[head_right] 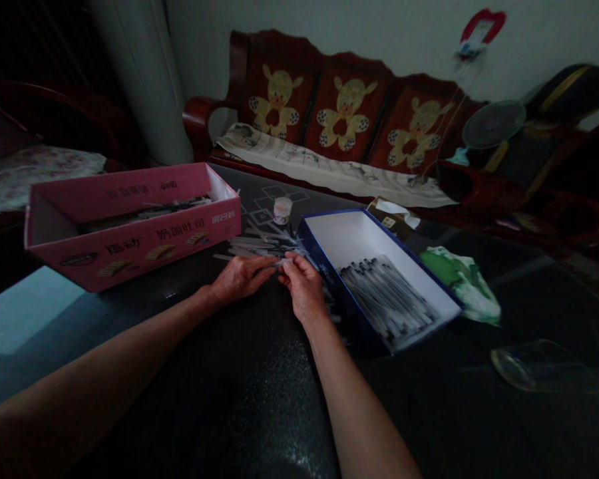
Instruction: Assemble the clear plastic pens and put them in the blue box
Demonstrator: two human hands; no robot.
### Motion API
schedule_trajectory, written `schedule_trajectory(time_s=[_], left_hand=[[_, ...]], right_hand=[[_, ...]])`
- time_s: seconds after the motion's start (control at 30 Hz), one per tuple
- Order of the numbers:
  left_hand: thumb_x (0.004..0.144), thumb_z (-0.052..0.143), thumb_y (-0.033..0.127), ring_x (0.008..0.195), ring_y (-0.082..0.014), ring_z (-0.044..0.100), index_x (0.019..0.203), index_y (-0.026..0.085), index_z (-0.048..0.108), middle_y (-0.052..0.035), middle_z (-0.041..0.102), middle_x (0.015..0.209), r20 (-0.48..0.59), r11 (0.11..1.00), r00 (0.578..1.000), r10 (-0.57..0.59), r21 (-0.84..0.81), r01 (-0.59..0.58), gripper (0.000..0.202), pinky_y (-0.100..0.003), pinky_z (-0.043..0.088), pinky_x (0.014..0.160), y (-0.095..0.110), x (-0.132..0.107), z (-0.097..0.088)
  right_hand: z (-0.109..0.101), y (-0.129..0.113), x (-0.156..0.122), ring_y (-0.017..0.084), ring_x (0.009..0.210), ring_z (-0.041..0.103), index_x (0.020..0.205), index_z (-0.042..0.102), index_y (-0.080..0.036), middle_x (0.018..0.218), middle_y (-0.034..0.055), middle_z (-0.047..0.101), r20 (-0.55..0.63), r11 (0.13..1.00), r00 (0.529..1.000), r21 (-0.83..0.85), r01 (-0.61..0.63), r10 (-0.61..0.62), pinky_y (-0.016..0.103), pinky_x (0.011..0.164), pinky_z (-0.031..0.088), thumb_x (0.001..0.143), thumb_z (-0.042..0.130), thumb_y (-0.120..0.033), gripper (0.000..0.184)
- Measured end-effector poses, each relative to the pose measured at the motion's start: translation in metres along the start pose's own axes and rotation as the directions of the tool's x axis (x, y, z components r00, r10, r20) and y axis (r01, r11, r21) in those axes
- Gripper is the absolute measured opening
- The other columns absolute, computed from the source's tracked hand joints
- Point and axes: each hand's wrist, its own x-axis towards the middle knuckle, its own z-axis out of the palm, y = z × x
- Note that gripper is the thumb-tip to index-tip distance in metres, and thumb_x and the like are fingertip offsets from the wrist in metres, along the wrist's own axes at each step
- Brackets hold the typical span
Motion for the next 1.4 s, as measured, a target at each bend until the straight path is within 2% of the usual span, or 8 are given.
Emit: schedule_trajectory(time_s=[0.17, 0.33, 0.47, 0.83, 1.07, 1.27, 1.4], left_hand=[[0.093, 0.048, 0.028, 0.068, -0.014, 0.065, 0.094, 0.014, 0.066, -0.0037, 0.069, 0.076, 0.031, 0.999, 1.0, -0.003, 0.037, 0.002, 0.023, -0.024, 0.049, 0.061, -0.001, 0.0, -0.001], [0.093, 0.046, 0.025, 0.066, -0.0141, 0.06, 0.084, 0.013, 0.065, -0.0044, 0.064, 0.072, 0.039, 0.992, 0.996, 0.078, 0.094, -0.081, 0.024, -0.025, 0.047, 0.062, -0.003, 0.002, -0.002], [0.095, 0.043, 0.026, 0.063, -0.0132, 0.058, 0.078, 0.012, 0.063, -0.0045, 0.061, 0.069, 0.047, 0.988, 0.995, 0.083, 0.127, -0.088, 0.03, -0.025, 0.047, 0.06, -0.002, 0.002, -0.002], [0.097, 0.036, 0.026, 0.065, -0.0131, 0.059, 0.079, 0.013, 0.061, -0.0051, 0.061, 0.071, 0.05, 0.975, 0.994, 0.092, 0.2, -0.1, 0.034, -0.025, 0.049, 0.06, 0.002, 0.002, -0.002], [0.097, 0.037, 0.027, 0.064, -0.0132, 0.058, 0.077, 0.013, 0.062, -0.0043, 0.059, 0.069, 0.07, 0.943, 0.996, 0.063, 0.322, -0.083, 0.035, -0.024, 0.048, 0.058, 0.005, -0.001, -0.004], [0.097, 0.037, 0.027, 0.065, -0.0137, 0.059, 0.078, 0.013, 0.062, -0.005, 0.059, 0.07, 0.063, 0.926, 0.996, 0.067, 0.367, -0.085, 0.035, -0.022, 0.048, 0.056, 0.007, -0.002, -0.005], [0.097, 0.037, 0.028, 0.068, -0.0151, 0.061, 0.081, 0.013, 0.063, -0.0055, 0.06, 0.073, 0.085, 0.923, 0.993, 0.076, 0.372, -0.103, 0.034, -0.023, 0.048, 0.056, 0.006, 0.0, -0.005]], right_hand=[[-0.002, 0.003, 0.001, 0.011, 0.077, 0.063, 0.09, 0.067, -0.022, 0.085, -0.0031, 0.069, 0.011, 0.996, 0.999, -0.081, 0.046, -0.045, 0.02, 0.063, 0.049, 0.064, 0.076, -0.031, 0.028], [-0.003, 0.001, 0.001, 0.012, 0.078, 0.065, 0.096, 0.067, -0.022, 0.088, -0.0009, 0.071, 0.029, 0.984, 0.997, -0.157, 0.08, -0.077, 0.022, 0.065, 0.049, 0.068, 0.073, -0.032, 0.03], [-0.003, 0.0, 0.0, 0.013, 0.077, 0.065, 0.096, 0.068, -0.021, 0.088, 0.001, 0.071, 0.029, 0.971, 0.994, -0.209, 0.113, -0.109, 0.026, 0.069, 0.051, 0.069, 0.073, -0.034, 0.031], [-0.001, 0.001, -0.002, 0.014, 0.069, 0.063, 0.093, 0.07, -0.02, 0.078, 0.0, 0.069, -0.009, 0.959, 0.989, -0.246, 0.138, -0.145, 0.031, 0.07, 0.053, 0.068, 0.073, -0.038, 0.031], [0.004, 0.001, -0.004, 0.012, 0.064, 0.06, 0.088, 0.069, -0.019, 0.073, -0.0018, 0.066, -0.046, 0.98, 0.994, -0.181, 0.086, -0.095, 0.029, 0.066, 0.053, 0.063, 0.075, -0.036, 0.031], [0.007, 0.001, -0.007, 0.012, 0.064, 0.059, 0.087, 0.068, -0.019, 0.073, -0.0027, 0.064, -0.048, 0.984, 0.995, -0.162, 0.074, -0.082, 0.029, 0.067, 0.052, 0.063, 0.075, -0.037, 0.031], [0.009, 0.004, -0.009, 0.012, 0.068, 0.058, 0.089, 0.063, -0.02, 0.079, -0.0024, 0.063, -0.038, 0.977, 0.991, -0.178, 0.121, -0.13, 0.028, 0.068, 0.05, 0.068, 0.071, -0.037, 0.028]])
